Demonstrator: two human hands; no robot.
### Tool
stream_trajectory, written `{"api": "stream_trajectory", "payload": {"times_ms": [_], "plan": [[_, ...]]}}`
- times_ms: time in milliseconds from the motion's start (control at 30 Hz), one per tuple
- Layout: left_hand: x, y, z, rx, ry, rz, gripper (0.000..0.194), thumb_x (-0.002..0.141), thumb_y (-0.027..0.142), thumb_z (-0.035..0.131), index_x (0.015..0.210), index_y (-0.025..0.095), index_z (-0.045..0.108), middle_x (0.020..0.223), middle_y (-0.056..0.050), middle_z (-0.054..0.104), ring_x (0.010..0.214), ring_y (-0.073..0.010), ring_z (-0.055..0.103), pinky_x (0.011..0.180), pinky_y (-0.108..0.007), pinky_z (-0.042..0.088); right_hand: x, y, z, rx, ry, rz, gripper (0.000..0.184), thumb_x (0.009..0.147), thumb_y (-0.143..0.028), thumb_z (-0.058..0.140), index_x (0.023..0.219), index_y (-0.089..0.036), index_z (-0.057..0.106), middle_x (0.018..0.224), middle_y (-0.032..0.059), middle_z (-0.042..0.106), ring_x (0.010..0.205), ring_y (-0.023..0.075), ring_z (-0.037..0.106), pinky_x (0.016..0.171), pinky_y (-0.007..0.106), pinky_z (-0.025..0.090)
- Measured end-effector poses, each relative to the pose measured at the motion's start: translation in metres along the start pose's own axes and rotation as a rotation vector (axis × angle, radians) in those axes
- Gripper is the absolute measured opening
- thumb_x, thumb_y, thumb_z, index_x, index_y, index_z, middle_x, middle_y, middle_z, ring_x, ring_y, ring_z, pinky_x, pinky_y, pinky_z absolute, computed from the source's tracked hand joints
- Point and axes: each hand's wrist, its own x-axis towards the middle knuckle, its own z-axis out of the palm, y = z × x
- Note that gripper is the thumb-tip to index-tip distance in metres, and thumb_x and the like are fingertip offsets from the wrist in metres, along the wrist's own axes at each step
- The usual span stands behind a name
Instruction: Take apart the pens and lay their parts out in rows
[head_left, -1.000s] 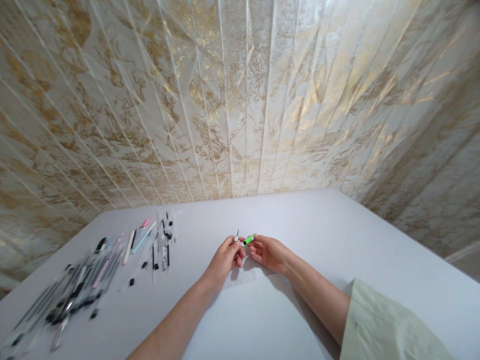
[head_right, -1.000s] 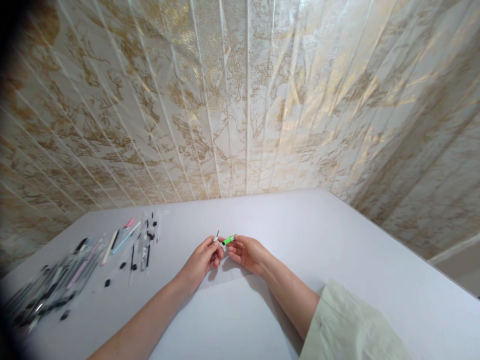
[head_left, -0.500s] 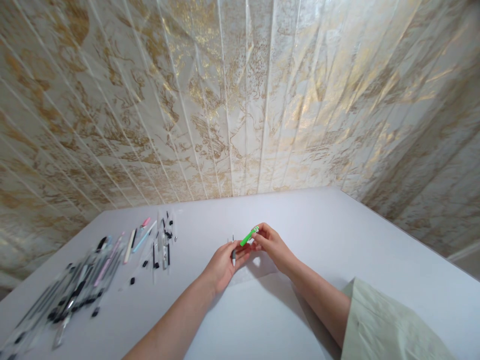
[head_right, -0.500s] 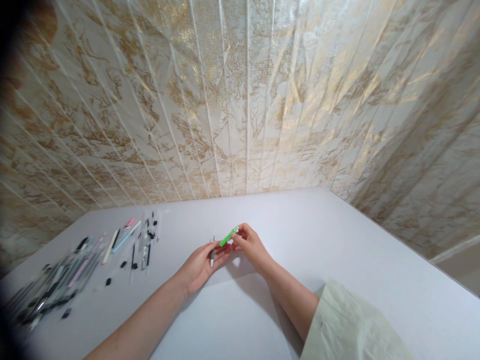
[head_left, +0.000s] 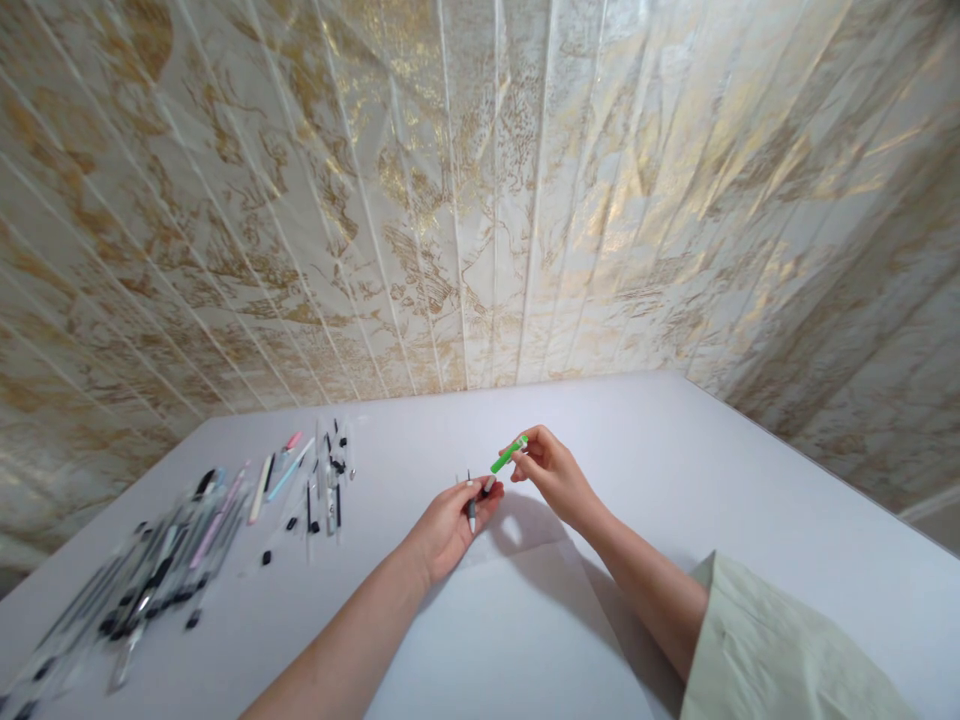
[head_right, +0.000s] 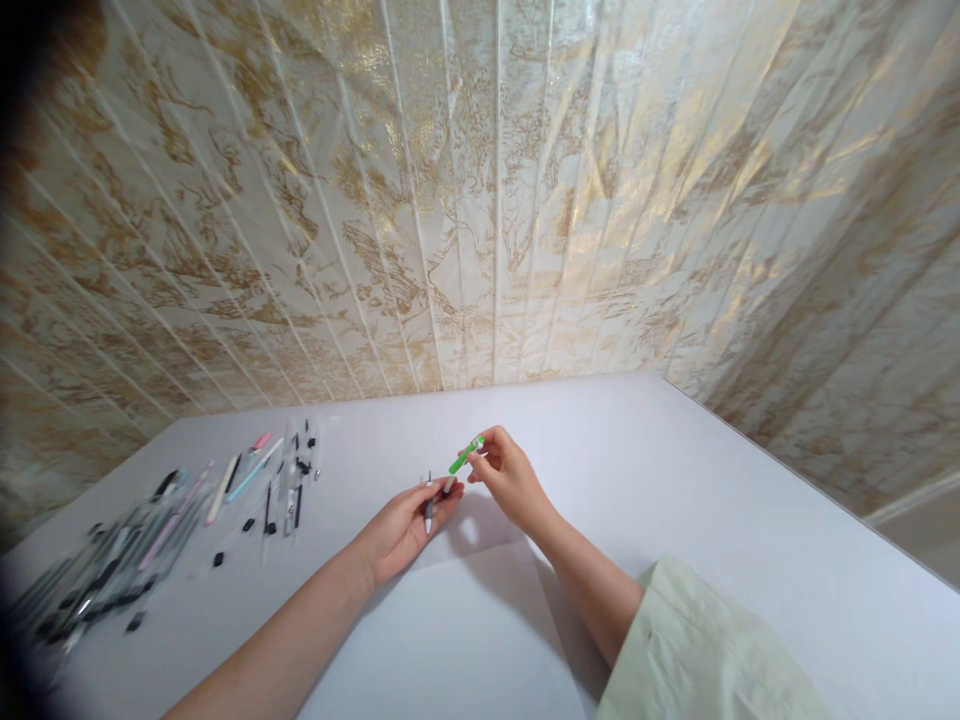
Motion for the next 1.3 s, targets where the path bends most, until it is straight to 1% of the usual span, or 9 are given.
{"api": "stream_trajectory", "payload": {"times_ms": [133, 233, 367, 500, 600, 900, 1033, 1167, 1300], "plan": [[-0.001, 0.001, 0.001, 0.047, 0.022, -0.019, 0.017, 0.084, 0.001, 0.051, 0.084, 0.005, 0.068, 0.085, -0.012, 0.069, 0.08, -0.0138, 0.068, 0.076, -0.02, 0.056, 0.008, 0.005, -0.012, 0.173, 0.121, 0.142, 0.03, 0.074, -0.041, 0.067, 0.082, -0.02, 0.048, 0.073, 0.0005, 0.065, 0.058, 0.0109, 0.057, 0.061, 0.026, 0.047], [-0.001, 0.002, 0.0, 0.094, 0.02, -0.021, 0.016, 0.083, 0.001, 0.054, 0.088, 0.007, 0.067, 0.091, -0.013, 0.07, 0.08, -0.0124, 0.068, 0.075, -0.018, 0.055, 0.014, 0.012, -0.023, 0.19, 0.195, 0.212, 0.032, 0.073, -0.044, 0.066, 0.081, -0.02, 0.047, 0.076, 0.0002, 0.064, 0.058, 0.01, 0.057, 0.062, 0.026, 0.047], [-0.001, 0.001, -0.001, 0.15, 0.051, -0.045, 0.018, 0.083, 0.001, 0.054, 0.094, 0.01, 0.065, 0.097, -0.013, 0.071, 0.08, -0.0104, 0.069, 0.071, -0.016, 0.055, 0.03, 0.023, -0.05, -0.352, 0.233, 0.266, 0.022, 0.086, -0.041, 0.046, 0.085, -0.02, 0.049, 0.078, 0.0027, 0.064, 0.062, 0.012, 0.058, 0.061, 0.026, 0.046], [-0.002, 0.001, 0.003, 0.179, 0.09, -0.042, 0.016, 0.083, 0.0, 0.053, 0.09, 0.01, 0.063, 0.093, -0.012, 0.071, 0.073, -0.0083, 0.068, 0.068, -0.015, 0.055, 0.055, 0.032, -0.078, -0.684, 0.281, 0.304, 0.012, 0.083, -0.029, 0.053, 0.079, -0.019, 0.053, 0.07, 0.0028, 0.062, 0.066, 0.0158, 0.057, 0.063, 0.028, 0.04], [-0.002, 0.0, 0.006, 0.18, 0.101, -0.012, 0.016, 0.084, -0.002, 0.052, 0.085, 0.01, 0.062, 0.091, -0.012, 0.072, 0.072, -0.0077, 0.068, 0.069, -0.015, 0.055, 0.072, 0.039, -0.085, -0.901, 0.294, 0.315, 0.009, 0.083, -0.027, 0.055, 0.083, -0.019, 0.055, 0.08, 0.0061, 0.064, 0.077, 0.0196, 0.058, 0.067, 0.03, 0.038], [0.002, -0.003, 0.003, 0.144, 0.088, 0.027, 0.014, 0.083, -0.001, 0.054, 0.082, 0.01, 0.062, 0.087, -0.012, 0.071, 0.071, -0.0091, 0.068, 0.068, -0.016, 0.056, 0.091, 0.038, -0.068, -1.218, 0.246, 0.304, 0.019, 0.087, -0.028, 0.053, 0.102, -0.016, 0.057, 0.108, 0.0162, 0.058, 0.096, 0.0265, 0.059, 0.07, 0.032, 0.041], [0.002, -0.002, 0.006, 0.105, 0.102, 0.013, 0.014, 0.083, -0.002, 0.052, 0.082, 0.009, 0.062, 0.086, -0.012, 0.071, 0.073, -0.01, 0.068, 0.069, -0.017, 0.056, 0.06, 0.016, -0.046, -1.234, 0.155, 0.16, 0.023, 0.09, -0.029, 0.05, 0.111, -0.022, 0.055, 0.115, 0.0115, 0.055, 0.105, 0.0234, 0.054, 0.074, 0.03, 0.041], [0.001, -0.002, 0.009, 0.085, 0.096, 0.031, 0.016, 0.084, -0.002, 0.05, 0.082, 0.009, 0.062, 0.084, -0.011, 0.07, 0.073, -0.0107, 0.068, 0.07, -0.019, 0.056, 0.01, -0.002, -0.007, -0.995, -0.134, -0.225, 0.017, 0.09, -0.025, 0.049, 0.104, -0.026, 0.059, 0.102, 0.0048, 0.059, 0.094, 0.0182, 0.056, 0.077, 0.028, 0.042], [-0.001, -0.003, 0.01, 0.12, 0.039, 0.056, 0.018, 0.084, -0.001, 0.05, 0.081, 0.01, 0.063, 0.084, -0.009, 0.07, 0.074, -0.0111, 0.067, 0.073, -0.021, 0.056, -0.017, -0.005, 0.019, -1.032, -0.222, -0.258, 0.016, 0.088, -0.016, 0.049, 0.092, -0.024, 0.062, 0.092, 0.0065, 0.06, 0.087, 0.0197, 0.055, 0.071, 0.029, 0.041]]}}
